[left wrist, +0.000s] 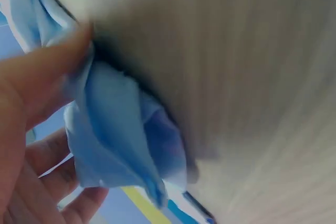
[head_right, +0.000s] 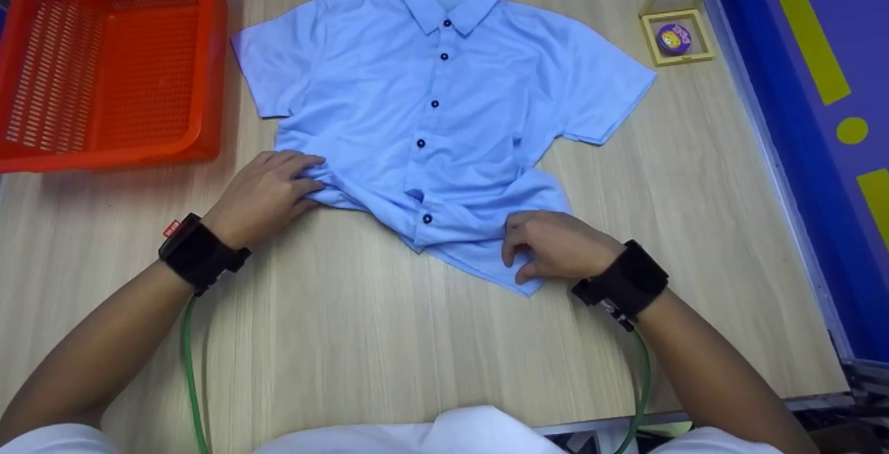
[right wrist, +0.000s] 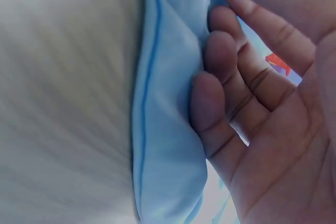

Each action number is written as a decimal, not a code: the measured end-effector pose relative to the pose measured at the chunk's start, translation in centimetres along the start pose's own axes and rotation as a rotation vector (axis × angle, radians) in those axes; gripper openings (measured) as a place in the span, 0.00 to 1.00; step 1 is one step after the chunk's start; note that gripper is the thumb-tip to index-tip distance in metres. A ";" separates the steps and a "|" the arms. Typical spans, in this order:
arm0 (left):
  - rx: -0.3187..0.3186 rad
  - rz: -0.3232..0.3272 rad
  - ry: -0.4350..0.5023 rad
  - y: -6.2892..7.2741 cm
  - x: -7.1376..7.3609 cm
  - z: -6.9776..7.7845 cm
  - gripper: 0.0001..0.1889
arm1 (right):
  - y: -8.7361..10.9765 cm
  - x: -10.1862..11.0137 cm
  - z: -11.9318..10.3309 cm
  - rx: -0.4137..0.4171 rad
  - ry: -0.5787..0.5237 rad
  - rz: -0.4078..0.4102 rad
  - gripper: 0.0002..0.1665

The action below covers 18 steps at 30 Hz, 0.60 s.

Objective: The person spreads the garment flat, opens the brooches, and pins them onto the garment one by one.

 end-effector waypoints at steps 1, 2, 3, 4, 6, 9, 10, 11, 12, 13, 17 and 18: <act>0.002 0.013 0.030 0.1 0.2 -0.1 0.08 | 0.0 0.0 0.0 -0.002 0.002 0.003 0.12; 0.007 0.023 0.066 0.2 0.4 -0.2 0.07 | 0.1 0.1 0.0 0.000 0.004 0.009 0.11; 0.014 0.027 0.110 0.4 0.7 -0.3 0.06 | 0.2 0.1 0.0 0.004 0.009 0.015 0.10; 0.024 0.026 0.157 0.6 1.0 -0.3 0.06 | 0.2 0.2 0.0 0.009 0.013 0.022 0.09; 0.031 0.010 0.237 1.2 1.6 -0.3 0.08 | 0.3 0.3 -0.1 0.017 0.012 0.030 0.09; 0.005 -0.042 0.299 2.0 2.4 0.1 0.12 | 0.7 0.5 -0.1 0.026 -0.021 0.028 0.10; -0.004 -0.064 0.315 2.3 2.6 0.3 0.13 | 0.8 0.5 -0.1 0.032 -0.048 0.023 0.11; -0.015 -0.086 0.330 2.5 2.8 0.5 0.14 | 1.0 0.6 -0.1 0.040 -0.079 0.019 0.11; -0.026 -0.108 0.348 2.8 2.9 0.7 0.14 | 1.1 0.6 -0.2 0.050 -0.114 0.014 0.11; -0.035 -0.129 0.365 3.1 3.0 0.8 0.15 | 1.2 0.7 -0.3 0.064 -0.150 0.010 0.11; -0.094 -0.218 0.466 4.0 3.0 1.5 0.15 | 1.8 1.4 -0.7 0.123 -0.306 -0.020 0.11; -0.108 -0.241 0.504 4.2 3.0 1.6 0.15 | 2.0 1.6 -0.8 0.135 -0.349 -0.031 0.10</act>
Point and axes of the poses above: each hand's wrist, its own y-axis away from the middle knuckle, its own x-axis out of the back of the hand, z = x × y, the point moved 4 cm from there along -y, towards the middle knuckle, and after that the axes turned 14 degrees about y, right-handed, at the moved point
